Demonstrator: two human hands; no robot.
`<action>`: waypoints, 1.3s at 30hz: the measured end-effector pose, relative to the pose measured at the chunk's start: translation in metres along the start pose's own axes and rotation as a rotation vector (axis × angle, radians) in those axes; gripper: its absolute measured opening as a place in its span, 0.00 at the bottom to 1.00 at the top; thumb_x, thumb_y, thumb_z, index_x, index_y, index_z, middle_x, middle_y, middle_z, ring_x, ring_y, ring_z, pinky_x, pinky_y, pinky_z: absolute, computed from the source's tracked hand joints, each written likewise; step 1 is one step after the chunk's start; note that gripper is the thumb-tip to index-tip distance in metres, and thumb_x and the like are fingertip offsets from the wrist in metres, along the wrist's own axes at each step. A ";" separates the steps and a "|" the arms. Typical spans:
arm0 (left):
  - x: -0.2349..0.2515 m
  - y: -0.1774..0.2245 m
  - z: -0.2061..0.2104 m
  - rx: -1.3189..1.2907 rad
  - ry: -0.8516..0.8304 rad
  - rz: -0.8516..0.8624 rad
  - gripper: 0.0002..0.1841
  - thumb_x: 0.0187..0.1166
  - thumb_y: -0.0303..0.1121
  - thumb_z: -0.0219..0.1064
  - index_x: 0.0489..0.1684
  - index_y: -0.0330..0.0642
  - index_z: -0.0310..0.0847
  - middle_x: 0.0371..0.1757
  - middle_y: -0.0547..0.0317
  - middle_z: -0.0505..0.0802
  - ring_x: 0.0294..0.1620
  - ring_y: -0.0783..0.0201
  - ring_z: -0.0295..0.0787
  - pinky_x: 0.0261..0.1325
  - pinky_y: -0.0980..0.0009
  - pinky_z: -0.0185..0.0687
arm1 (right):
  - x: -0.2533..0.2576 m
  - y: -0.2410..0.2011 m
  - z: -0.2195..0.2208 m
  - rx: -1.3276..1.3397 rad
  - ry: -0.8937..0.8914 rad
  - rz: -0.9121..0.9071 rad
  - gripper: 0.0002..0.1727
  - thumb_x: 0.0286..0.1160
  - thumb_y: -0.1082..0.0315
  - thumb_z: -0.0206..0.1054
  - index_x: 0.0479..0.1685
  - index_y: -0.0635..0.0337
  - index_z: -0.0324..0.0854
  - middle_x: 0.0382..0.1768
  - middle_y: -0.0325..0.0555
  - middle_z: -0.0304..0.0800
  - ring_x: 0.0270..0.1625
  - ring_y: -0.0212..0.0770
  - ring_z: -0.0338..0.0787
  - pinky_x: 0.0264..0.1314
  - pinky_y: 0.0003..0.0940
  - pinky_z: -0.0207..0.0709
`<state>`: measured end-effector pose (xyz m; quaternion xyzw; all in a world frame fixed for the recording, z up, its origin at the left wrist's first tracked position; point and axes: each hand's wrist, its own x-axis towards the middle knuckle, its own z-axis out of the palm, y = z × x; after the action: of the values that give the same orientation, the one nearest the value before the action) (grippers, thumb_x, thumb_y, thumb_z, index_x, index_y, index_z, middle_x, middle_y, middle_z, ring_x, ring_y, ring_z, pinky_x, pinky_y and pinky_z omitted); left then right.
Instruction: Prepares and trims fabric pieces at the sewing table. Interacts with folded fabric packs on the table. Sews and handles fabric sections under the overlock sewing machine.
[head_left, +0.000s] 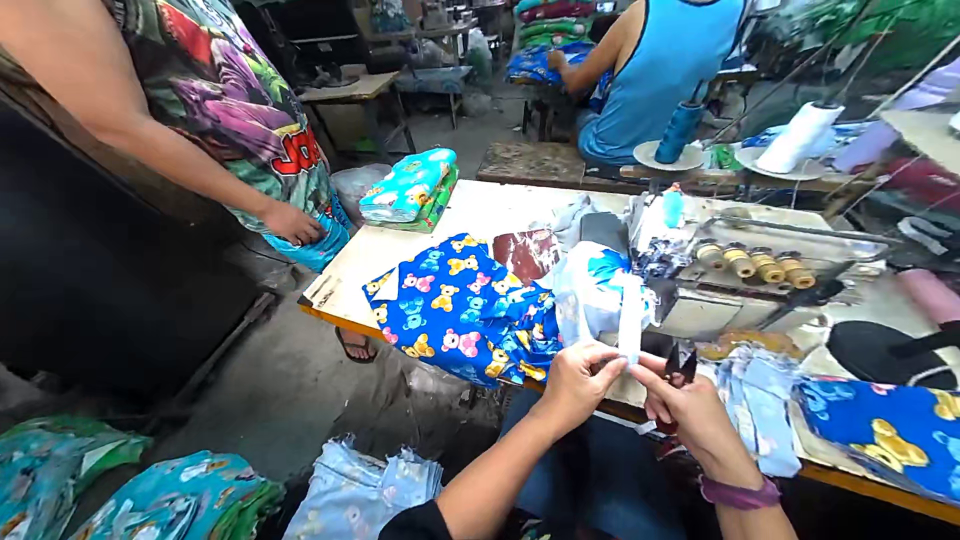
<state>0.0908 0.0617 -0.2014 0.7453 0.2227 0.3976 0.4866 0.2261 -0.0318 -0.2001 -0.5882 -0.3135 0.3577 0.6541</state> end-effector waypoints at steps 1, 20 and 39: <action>-0.001 -0.001 0.000 0.022 -0.005 0.018 0.10 0.80 0.29 0.68 0.43 0.29 0.93 0.41 0.50 0.94 0.39 0.71 0.87 0.48 0.76 0.82 | 0.001 0.001 -0.001 -0.002 -0.012 0.027 0.09 0.71 0.77 0.68 0.46 0.63 0.90 0.16 0.30 0.87 0.08 0.20 0.71 0.11 0.16 0.69; -0.006 0.001 0.003 0.009 0.056 -0.004 0.07 0.76 0.24 0.71 0.41 0.28 0.92 0.37 0.53 0.94 0.31 0.81 0.85 0.39 0.85 0.82 | -0.006 -0.018 0.000 -0.045 0.012 0.106 0.05 0.73 0.78 0.71 0.43 0.67 0.86 0.19 0.30 0.84 0.12 0.20 0.73 0.18 0.15 0.73; -0.003 -0.012 0.016 0.437 0.076 0.436 0.06 0.69 0.22 0.75 0.38 0.33 0.96 0.38 0.46 0.95 0.35 0.63 0.93 0.39 0.73 0.88 | -0.003 -0.015 -0.005 -0.039 -0.016 0.098 0.06 0.75 0.81 0.69 0.45 0.69 0.90 0.17 0.34 0.85 0.12 0.20 0.73 0.18 0.15 0.73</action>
<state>0.1026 0.0563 -0.2162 0.8471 0.1558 0.4629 0.2095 0.2300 -0.0380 -0.1854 -0.6127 -0.2965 0.3878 0.6215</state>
